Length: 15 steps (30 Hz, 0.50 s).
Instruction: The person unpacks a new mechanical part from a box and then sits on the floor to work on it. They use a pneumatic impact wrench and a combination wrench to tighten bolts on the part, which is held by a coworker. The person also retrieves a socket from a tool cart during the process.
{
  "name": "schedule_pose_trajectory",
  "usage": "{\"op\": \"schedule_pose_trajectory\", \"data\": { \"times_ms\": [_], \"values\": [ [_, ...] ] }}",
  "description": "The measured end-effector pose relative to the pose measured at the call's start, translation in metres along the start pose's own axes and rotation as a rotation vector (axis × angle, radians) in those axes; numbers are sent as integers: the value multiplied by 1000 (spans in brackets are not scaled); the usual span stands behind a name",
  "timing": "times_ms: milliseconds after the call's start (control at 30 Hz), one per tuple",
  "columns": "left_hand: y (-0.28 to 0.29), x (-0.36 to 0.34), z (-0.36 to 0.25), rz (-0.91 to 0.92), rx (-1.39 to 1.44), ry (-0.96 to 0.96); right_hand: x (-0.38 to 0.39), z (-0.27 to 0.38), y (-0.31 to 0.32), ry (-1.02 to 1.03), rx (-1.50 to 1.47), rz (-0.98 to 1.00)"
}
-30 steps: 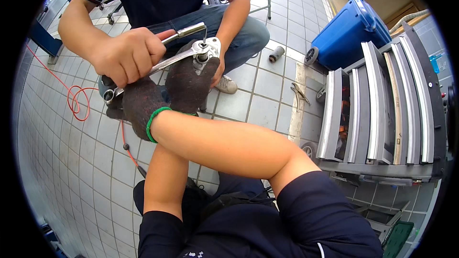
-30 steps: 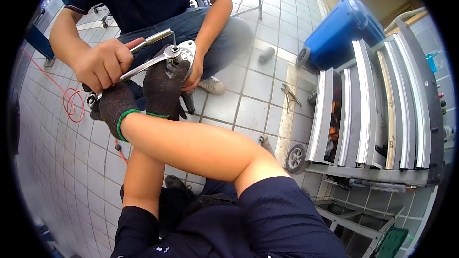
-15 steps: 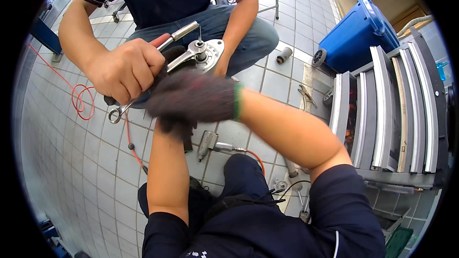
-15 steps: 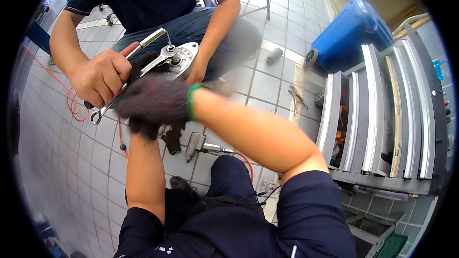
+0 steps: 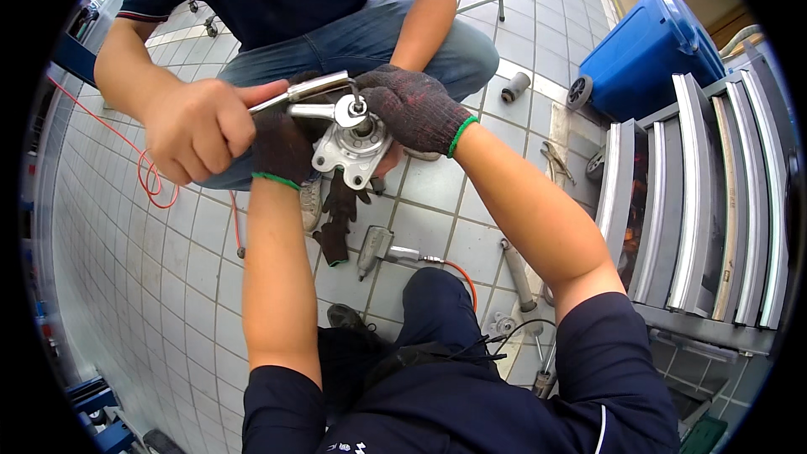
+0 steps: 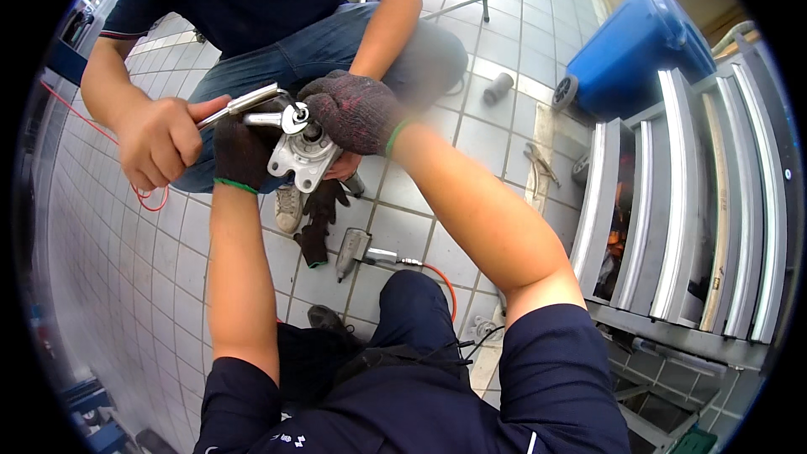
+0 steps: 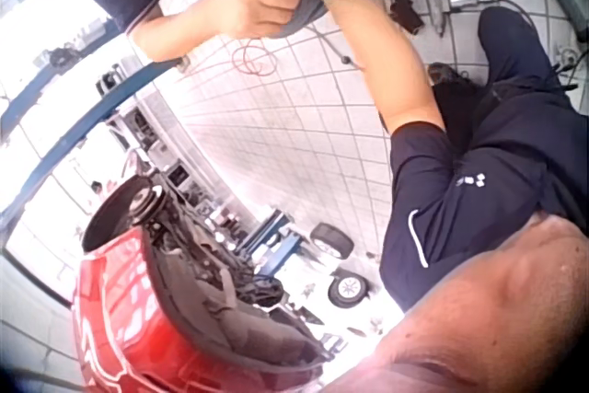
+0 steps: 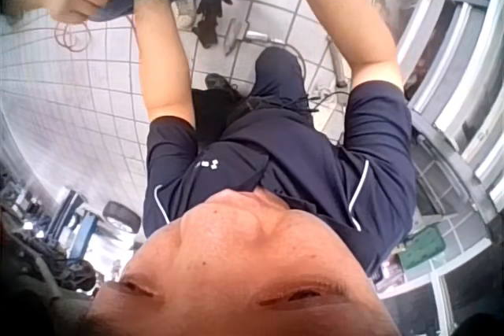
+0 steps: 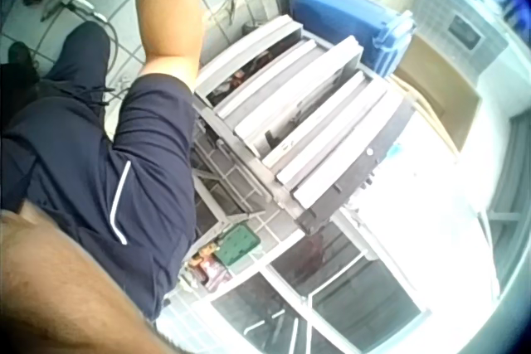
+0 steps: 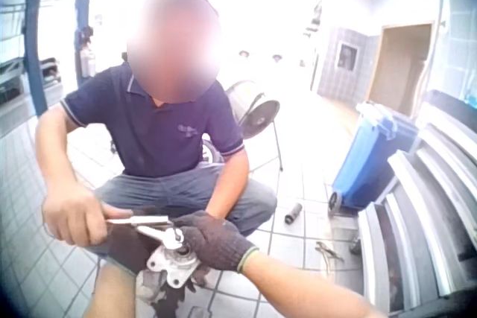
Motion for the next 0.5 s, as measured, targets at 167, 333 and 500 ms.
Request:
{"op": "schedule_pose_trajectory", "data": {
  "times_ms": [167,333,500],
  "values": [
    [27,1,69,-54,-278,78,3,-3,0,-121,-139,33],
    [78,5,82,-270,-148,416,18,-30,-2,-412,-336,112],
    [60,-30,70,-342,3,449,-24,-77,40,14,128,-142]
  ]
}}
Point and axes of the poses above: each hand's wrist, its own x-axis away from the middle knuckle, its own y-axis out of the back of the hand, z = x × y, the point moved 4 cm from there along -x, towards the middle knuckle, and after that the axes turned 1 degree about x, right-handed, at the moved point
